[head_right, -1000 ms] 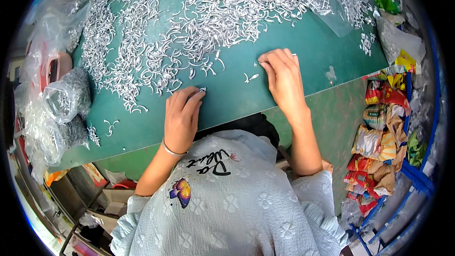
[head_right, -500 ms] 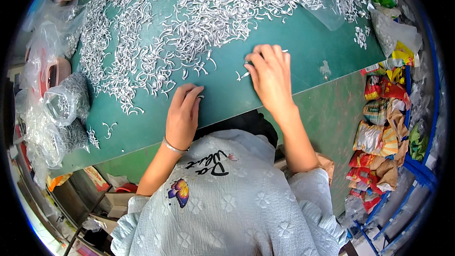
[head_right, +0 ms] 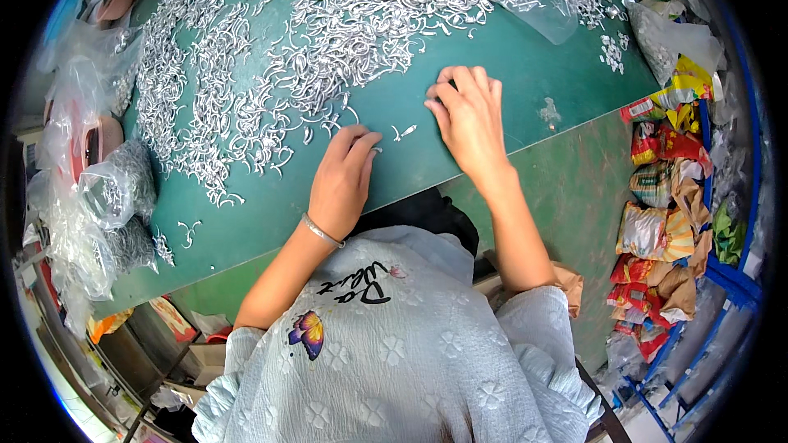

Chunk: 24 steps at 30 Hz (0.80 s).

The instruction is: The person sorts small curved metal components on a green worktable by hand, picking individual pieces from a large pile and grouping them together.

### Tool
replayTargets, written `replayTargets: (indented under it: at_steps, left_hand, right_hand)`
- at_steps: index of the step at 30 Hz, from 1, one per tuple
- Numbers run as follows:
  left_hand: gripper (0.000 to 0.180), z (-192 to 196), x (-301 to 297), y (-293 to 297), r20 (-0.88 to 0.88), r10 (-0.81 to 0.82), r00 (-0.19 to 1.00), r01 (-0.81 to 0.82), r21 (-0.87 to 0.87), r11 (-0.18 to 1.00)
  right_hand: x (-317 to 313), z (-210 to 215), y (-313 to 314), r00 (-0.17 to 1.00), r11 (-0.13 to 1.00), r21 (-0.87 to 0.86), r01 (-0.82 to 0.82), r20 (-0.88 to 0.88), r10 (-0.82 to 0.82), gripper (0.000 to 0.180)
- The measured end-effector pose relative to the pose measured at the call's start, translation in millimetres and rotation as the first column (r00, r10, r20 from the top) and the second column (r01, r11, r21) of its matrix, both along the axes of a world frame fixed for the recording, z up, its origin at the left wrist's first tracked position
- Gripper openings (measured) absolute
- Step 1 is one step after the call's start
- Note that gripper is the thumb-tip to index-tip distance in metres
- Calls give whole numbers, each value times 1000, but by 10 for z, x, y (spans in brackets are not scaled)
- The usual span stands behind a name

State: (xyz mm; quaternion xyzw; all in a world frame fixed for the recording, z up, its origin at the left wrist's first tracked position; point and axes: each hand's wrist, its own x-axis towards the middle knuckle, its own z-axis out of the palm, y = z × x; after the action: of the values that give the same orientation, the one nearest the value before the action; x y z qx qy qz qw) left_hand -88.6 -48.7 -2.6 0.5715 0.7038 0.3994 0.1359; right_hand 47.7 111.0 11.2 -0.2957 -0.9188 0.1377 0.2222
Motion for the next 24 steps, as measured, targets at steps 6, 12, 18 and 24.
replayTargets:
  at_steps: [6,12,18,24]
  left_hand:
    - [36,29,73,130,212,30,977,-28,-14,1000]
    - [42,102,-16,4,71,97,993,-95,-32,995]
    - [40,111,-3,48,25,48,999,-46,-76,996]
    - [38,147,-142,-139,-72,183,981,-183,5,983]
  right_hand:
    - [84,37,6,979,998,-53,44,-198,-54,9]
    - [1149,615,-11,834,945,-60,323,490,-254,9]
    - [554,451,-173,997,987,-155,36,79,-24,21]
    - [-210,-39,-456,936,937,-26,-349,-52,347,23]
